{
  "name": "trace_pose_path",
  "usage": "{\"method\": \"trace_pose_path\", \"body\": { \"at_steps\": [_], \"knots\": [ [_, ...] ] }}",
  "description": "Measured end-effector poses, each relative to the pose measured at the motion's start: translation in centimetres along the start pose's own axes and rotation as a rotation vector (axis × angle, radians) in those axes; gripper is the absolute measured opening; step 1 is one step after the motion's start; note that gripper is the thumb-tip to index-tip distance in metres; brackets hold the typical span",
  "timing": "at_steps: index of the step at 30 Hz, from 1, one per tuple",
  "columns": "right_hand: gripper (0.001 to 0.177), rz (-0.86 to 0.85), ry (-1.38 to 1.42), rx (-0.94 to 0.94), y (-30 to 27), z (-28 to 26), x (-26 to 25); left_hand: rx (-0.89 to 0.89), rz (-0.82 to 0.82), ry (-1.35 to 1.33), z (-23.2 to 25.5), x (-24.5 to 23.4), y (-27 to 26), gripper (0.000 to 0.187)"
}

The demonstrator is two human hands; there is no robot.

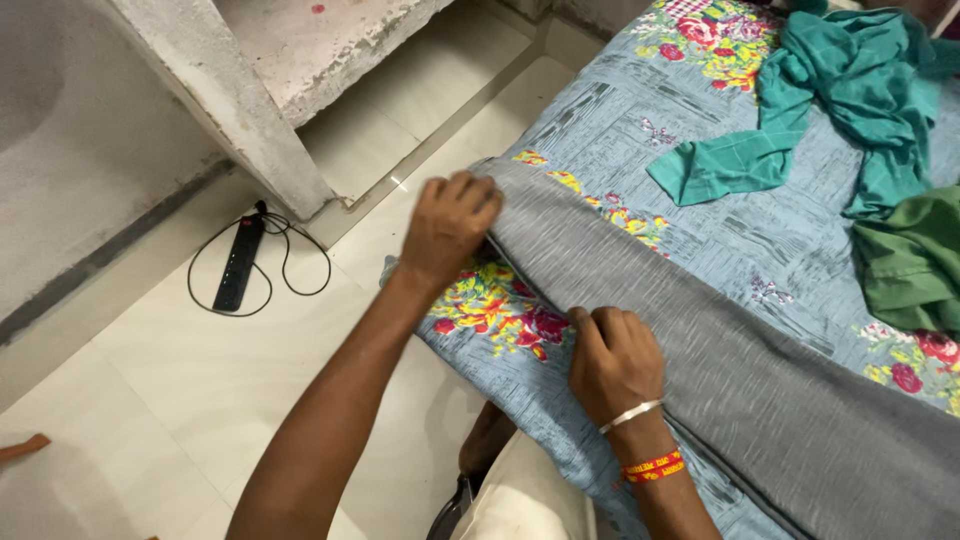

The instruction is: The person irons a pair of grey jeans laid out on a bed. They use an electric iron to smooth the fabric, moving it back and forth along the legs and waist area. The person adjusts the jeans' position and folds the legs to ensure even ironing.

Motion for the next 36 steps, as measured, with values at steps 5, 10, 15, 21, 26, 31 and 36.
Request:
{"method": "trace_pose_path", "body": {
  "at_steps": [5, 10, 15, 21, 26, 31, 36],
  "knots": [
    [0.026, -0.026, 0.06, -0.002, 0.0, 0.0, 1.1, -0.074, 0.001, 0.039, -2.5, -0.8, -0.3, 0.024],
    [0.026, -0.053, 0.189, 0.082, -0.6, 0.5, 1.2, -0.15, -0.167, 0.115, -1.4, -0.6, -0.9, 0.044],
    [0.026, -0.006, 0.189, 0.081, -1.9, -0.1, -0.8, 0.085, -0.316, -0.18, 8.4, -0.4, -1.8, 0.049],
    [0.039, -0.065, -0.091, 0.366, -7.4, 4.2, -5.7, 0.315, -0.413, -0.425, 15.4, -0.4, -2.6, 0.057],
    [0.037, -0.075, -0.11, 0.398, -9.9, 5.8, -6.1, 0.495, -0.348, -0.334, 18.0, 0.2, -2.4, 0.025],
    [0.033, 0.14, -0.041, 0.346, -11.0, 4.9, -8.3, 0.486, -0.306, -0.326, 18.2, -0.4, -2.1, 0.023],
    [0.029, 0.106, 0.019, 0.369, -12.3, 4.5, -9.2, 0.417, -0.233, -0.202, 21.0, -2.2, -3.0, 0.025]
  ]
}}
Point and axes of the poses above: each hand's wrist, its own y-axis towards the middle knuckle, its own x-axis out of the palm, z = x × y, the point moved 9 cm from there along y, towards the middle knuckle, and after that the axes turned 2 degrees about -x, right-handed, at the moved point
